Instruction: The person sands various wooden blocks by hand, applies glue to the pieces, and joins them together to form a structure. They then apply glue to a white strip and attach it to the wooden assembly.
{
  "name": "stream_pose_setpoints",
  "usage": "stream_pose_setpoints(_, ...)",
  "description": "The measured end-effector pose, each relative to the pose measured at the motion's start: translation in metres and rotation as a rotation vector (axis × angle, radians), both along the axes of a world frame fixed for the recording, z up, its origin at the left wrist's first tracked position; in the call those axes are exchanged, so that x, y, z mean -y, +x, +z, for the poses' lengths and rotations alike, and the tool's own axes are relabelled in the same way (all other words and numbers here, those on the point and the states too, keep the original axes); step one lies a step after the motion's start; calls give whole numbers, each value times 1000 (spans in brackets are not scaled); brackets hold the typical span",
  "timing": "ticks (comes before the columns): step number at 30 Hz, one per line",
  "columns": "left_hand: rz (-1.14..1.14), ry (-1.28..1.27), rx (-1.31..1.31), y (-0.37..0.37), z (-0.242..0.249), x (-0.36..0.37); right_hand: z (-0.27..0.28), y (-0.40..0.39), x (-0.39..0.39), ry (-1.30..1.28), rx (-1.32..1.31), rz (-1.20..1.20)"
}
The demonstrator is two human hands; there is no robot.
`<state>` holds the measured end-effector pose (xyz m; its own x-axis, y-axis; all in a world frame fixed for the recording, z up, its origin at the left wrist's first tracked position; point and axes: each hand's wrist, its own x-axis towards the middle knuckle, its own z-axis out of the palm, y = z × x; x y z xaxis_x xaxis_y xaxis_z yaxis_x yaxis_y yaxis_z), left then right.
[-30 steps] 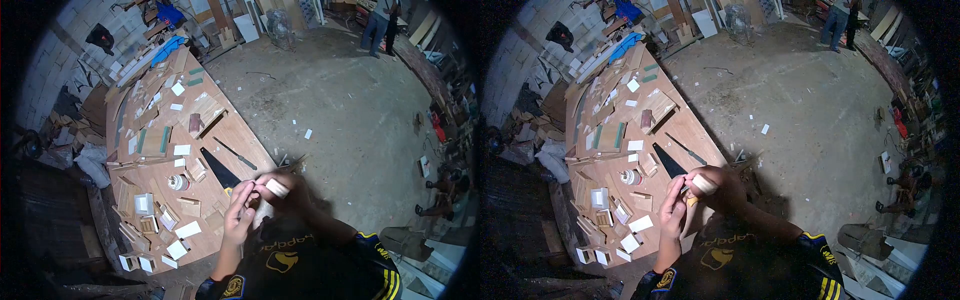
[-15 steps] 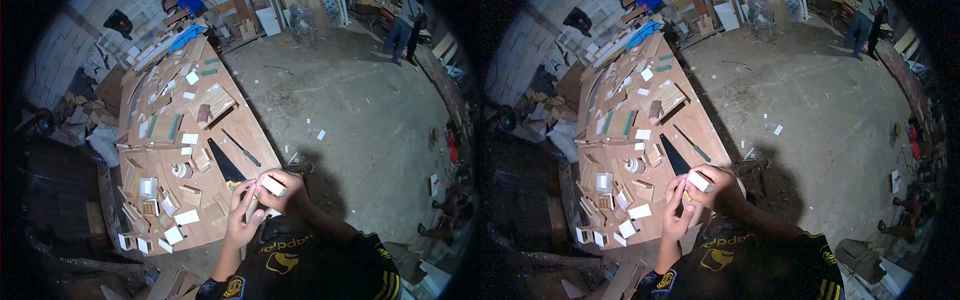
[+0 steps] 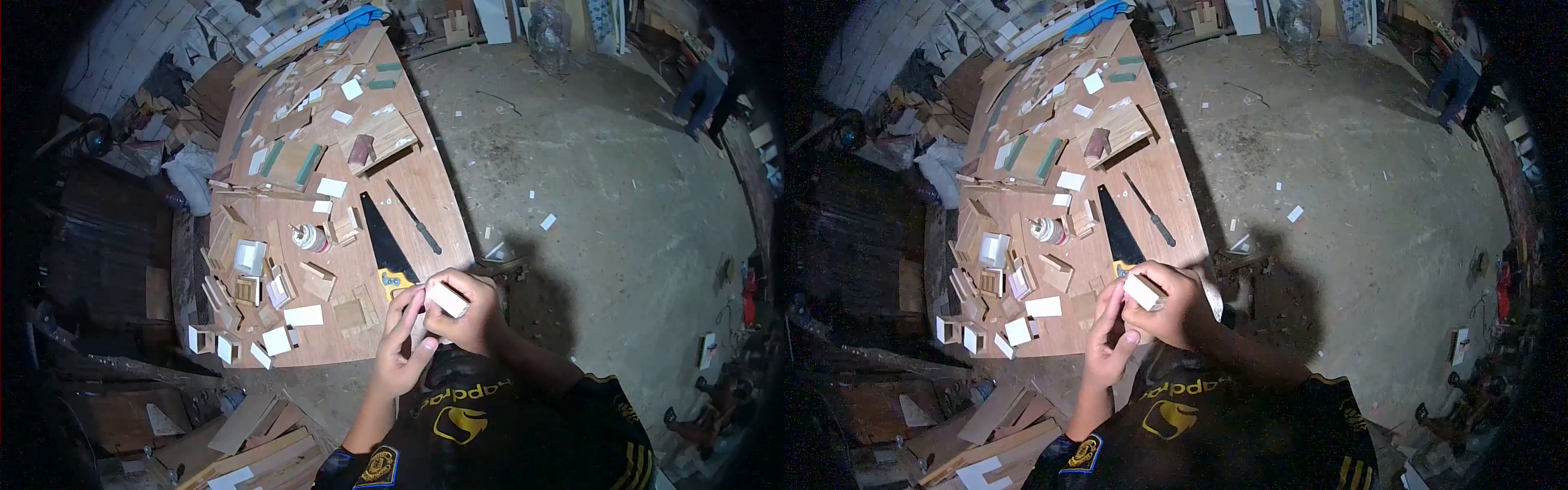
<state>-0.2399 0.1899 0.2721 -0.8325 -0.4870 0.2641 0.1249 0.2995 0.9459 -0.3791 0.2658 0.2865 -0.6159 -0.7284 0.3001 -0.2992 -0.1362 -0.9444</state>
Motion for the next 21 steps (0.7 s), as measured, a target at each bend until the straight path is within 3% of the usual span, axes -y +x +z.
stream_pose_setpoints(3, -17, 96, -13, 0, 1, -1, -1, -4, -2, 26, 7, 55)
stream_pose_setpoints(6, -95, 591, -162, 2, -6, -3, 3, -10, -6, 15, 107, 65)
stream_pose_setpoints(9, -133, 689, -226, -1, -4, -6, -1, -13, -6, -18, 120, 73)
stream_pose_setpoints(16, -106, 552, -174, -6, -12, -8, 0, -11, -8, 3, 114, 38)
stream_pose_setpoints(21, -20, 192, -49, -6, -9, -7, -2, -11, -7, 34, 33, 23)
